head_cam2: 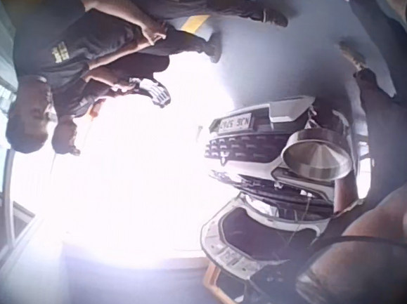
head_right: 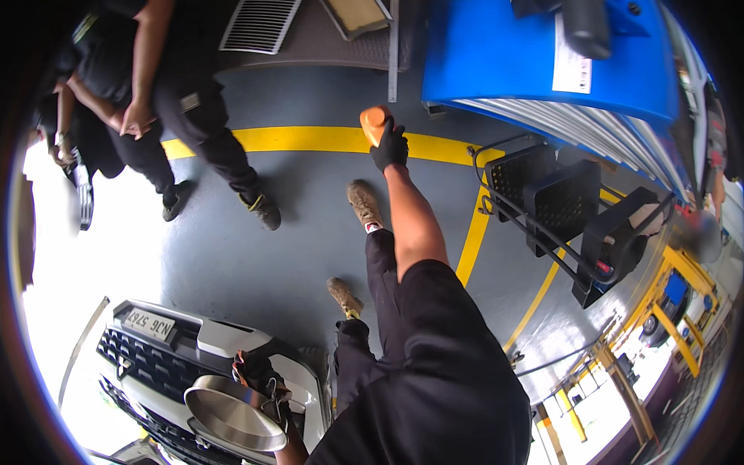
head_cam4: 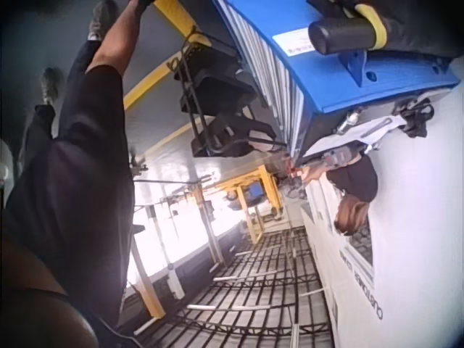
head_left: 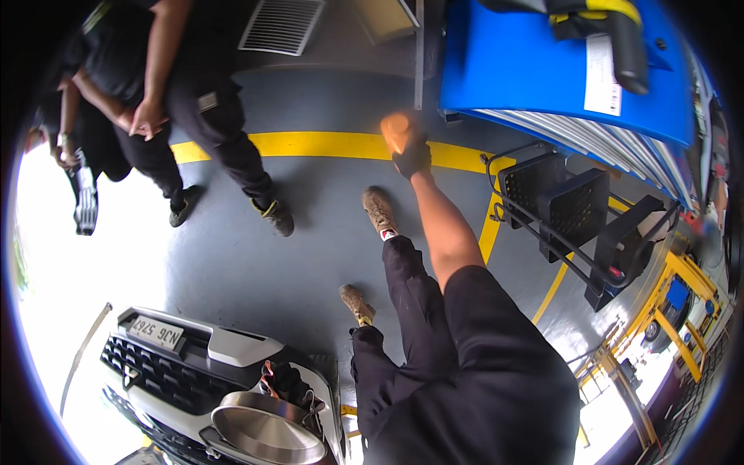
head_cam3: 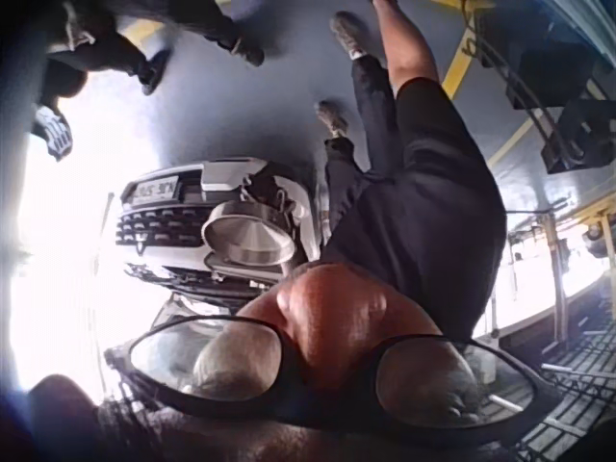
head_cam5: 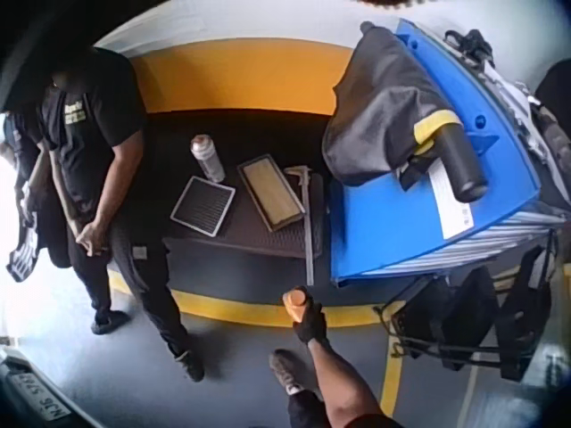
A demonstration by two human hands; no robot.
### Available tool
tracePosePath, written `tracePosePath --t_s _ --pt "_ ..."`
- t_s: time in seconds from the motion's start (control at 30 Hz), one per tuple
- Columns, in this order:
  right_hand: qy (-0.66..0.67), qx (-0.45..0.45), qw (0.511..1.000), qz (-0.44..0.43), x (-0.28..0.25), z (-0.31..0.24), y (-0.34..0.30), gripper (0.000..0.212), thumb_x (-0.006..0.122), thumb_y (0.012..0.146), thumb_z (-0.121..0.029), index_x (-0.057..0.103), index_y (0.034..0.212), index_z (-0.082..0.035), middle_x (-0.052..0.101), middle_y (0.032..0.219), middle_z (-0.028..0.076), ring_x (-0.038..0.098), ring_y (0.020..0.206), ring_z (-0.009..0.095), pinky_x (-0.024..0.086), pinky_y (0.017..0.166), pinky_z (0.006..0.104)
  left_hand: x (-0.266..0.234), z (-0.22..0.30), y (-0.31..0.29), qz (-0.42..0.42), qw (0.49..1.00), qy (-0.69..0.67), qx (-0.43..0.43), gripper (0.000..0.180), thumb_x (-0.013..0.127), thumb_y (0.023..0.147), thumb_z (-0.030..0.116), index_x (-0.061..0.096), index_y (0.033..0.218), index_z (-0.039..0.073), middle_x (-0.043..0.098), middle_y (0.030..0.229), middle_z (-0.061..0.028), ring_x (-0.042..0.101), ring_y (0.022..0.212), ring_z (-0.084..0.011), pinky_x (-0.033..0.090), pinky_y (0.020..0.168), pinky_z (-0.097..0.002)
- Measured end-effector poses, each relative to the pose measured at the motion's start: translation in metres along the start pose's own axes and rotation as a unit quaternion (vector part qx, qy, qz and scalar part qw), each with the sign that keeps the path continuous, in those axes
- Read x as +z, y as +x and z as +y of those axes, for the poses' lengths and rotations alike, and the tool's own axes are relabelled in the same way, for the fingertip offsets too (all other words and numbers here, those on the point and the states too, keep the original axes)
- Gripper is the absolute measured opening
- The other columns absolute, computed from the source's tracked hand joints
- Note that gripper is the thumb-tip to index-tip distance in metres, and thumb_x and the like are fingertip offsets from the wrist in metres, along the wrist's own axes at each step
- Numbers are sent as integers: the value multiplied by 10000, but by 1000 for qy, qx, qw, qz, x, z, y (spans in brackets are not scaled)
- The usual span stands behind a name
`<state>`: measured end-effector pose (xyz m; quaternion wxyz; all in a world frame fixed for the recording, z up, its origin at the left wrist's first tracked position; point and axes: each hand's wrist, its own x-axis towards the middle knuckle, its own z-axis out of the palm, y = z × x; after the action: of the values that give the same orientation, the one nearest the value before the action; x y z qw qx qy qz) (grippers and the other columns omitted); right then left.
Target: The person pours engine oil from a container into a car's engine using a funnel. They repeatedly check the oil level with a dipstick, wiping it clean between checks. The person then secures the oil cap and retrieves a torque wrench from a tool cart.
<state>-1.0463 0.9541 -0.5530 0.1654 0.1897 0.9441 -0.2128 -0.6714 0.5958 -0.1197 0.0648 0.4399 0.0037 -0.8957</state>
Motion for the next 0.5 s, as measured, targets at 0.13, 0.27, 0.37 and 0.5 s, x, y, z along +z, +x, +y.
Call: tracePosePath --t_s 0.13,0.27,0.37,0.5 --pt "-37 122 991 36 39 43 61 835 726 827 -126 310 1550 -129 497 1321 232 635 1071 435 559 864 559 14 -39 52 14 998 28 -47 472 360 1122 345 370 1520 91 416 1476 -116 448 1347 -218 398 1109 -441" --pt "78 65 992 81 43 102 70 922 769 827 -196 265 1595 -111 428 1456 259 488 1295 492 490 978 599 19 -56 100 -13 990 48 -133 484 352 1125 343 361 1537 88 415 1498 -121 449 1371 -222 398 1129 -447" --pt "44 -1 978 205 19 68 7 881 788 833 -259 337 1550 -15 456 1449 354 501 1267 530 458 1014 580 24 -75 112 -72 979 56 -182 493 346 1127 342 354 1549 86 414 1514 -125 449 1390 -226 398 1144 -451" --pt "410 -161 897 30 -155 29 -162 659 735 926 -229 445 1473 -4 548 1397 250 556 1291 402 455 1079 460 31 -100 108 -152 953 83 -248 504 347 1127 339 350 1561 81 419 1529 -130 455 1403 -230 402 1157 -453"
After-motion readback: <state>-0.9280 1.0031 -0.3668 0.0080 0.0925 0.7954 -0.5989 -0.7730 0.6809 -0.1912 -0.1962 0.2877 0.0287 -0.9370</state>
